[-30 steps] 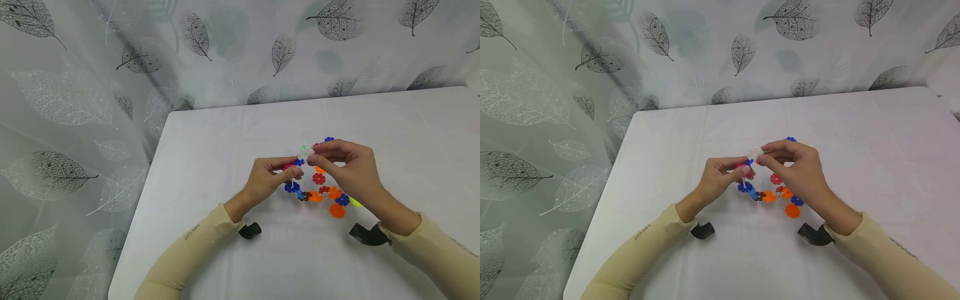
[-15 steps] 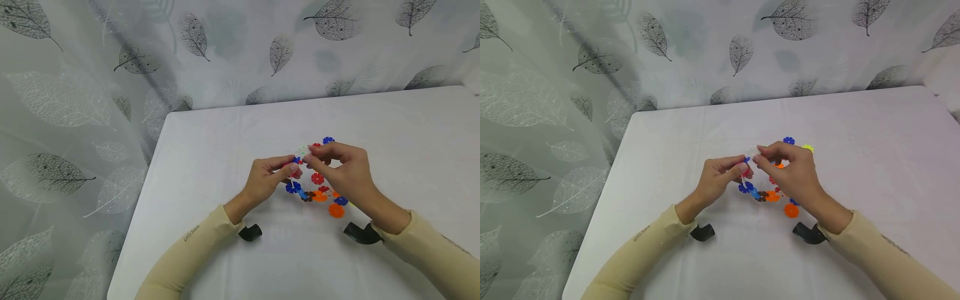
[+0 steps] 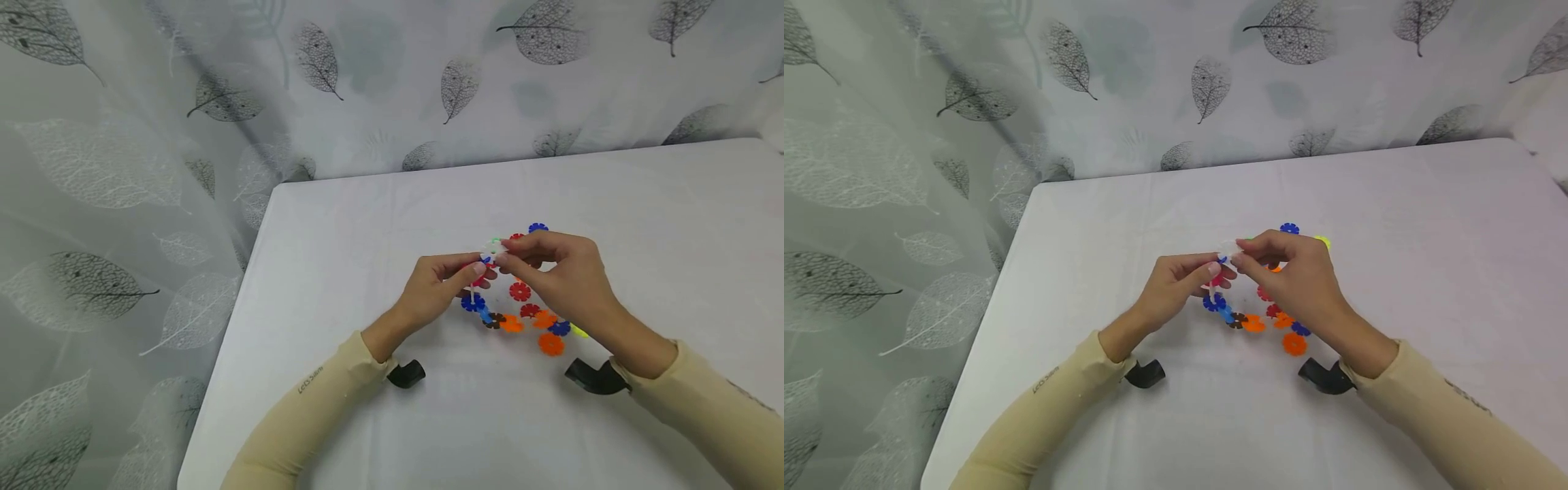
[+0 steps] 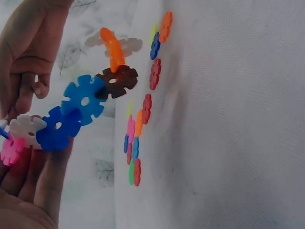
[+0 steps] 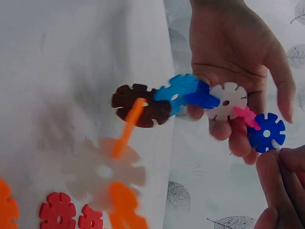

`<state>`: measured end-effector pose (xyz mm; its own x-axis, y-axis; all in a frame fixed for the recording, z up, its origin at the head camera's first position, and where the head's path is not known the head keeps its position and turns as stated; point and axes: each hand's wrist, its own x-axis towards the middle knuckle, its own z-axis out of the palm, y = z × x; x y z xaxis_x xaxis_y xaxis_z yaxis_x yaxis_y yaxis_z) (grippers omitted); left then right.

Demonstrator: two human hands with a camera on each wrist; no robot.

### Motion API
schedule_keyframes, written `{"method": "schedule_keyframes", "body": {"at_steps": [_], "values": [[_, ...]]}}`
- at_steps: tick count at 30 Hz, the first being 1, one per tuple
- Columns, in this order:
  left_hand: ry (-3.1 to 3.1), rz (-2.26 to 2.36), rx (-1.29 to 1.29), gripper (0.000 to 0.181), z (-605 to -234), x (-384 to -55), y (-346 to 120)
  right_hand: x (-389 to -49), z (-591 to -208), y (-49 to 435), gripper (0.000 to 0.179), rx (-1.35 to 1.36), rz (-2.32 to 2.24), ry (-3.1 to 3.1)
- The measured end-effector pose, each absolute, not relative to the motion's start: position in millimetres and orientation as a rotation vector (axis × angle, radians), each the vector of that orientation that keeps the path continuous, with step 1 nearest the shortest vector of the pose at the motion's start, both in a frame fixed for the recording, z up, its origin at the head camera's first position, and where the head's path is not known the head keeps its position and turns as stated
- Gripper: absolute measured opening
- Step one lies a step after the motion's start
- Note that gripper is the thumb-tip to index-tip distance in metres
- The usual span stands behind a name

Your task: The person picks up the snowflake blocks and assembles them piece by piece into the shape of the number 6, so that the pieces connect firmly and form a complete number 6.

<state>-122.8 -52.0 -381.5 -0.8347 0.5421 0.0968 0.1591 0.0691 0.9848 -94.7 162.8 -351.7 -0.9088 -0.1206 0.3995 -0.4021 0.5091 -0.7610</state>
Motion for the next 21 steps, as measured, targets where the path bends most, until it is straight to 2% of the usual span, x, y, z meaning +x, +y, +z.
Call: {"method": "schedule_keyframes", "body": {"at_steps": [6, 10, 15, 21], "values": [[2.178, 1.765, 0.678, 0.047, -377, -122, -48, -93, -352, 164, 0.018, 0.457, 1.454, -2.449], [2.191, 1.862, 0.699, 0.042, -379, -124, -48, -95, -350, 168, 0.029, 0.488, 1.431, -2.448], [2.143, 2.032, 0.627, 0.048, -380, -130, -51, -100, -344, 179, 0.044, 0.434, 1.439, -2.395], [1.997, 2.202, 0.534, 0.049, -380, -135, -55, -111, -340, 198, 0.049, 0.327, 1.464, -2.254]]}}
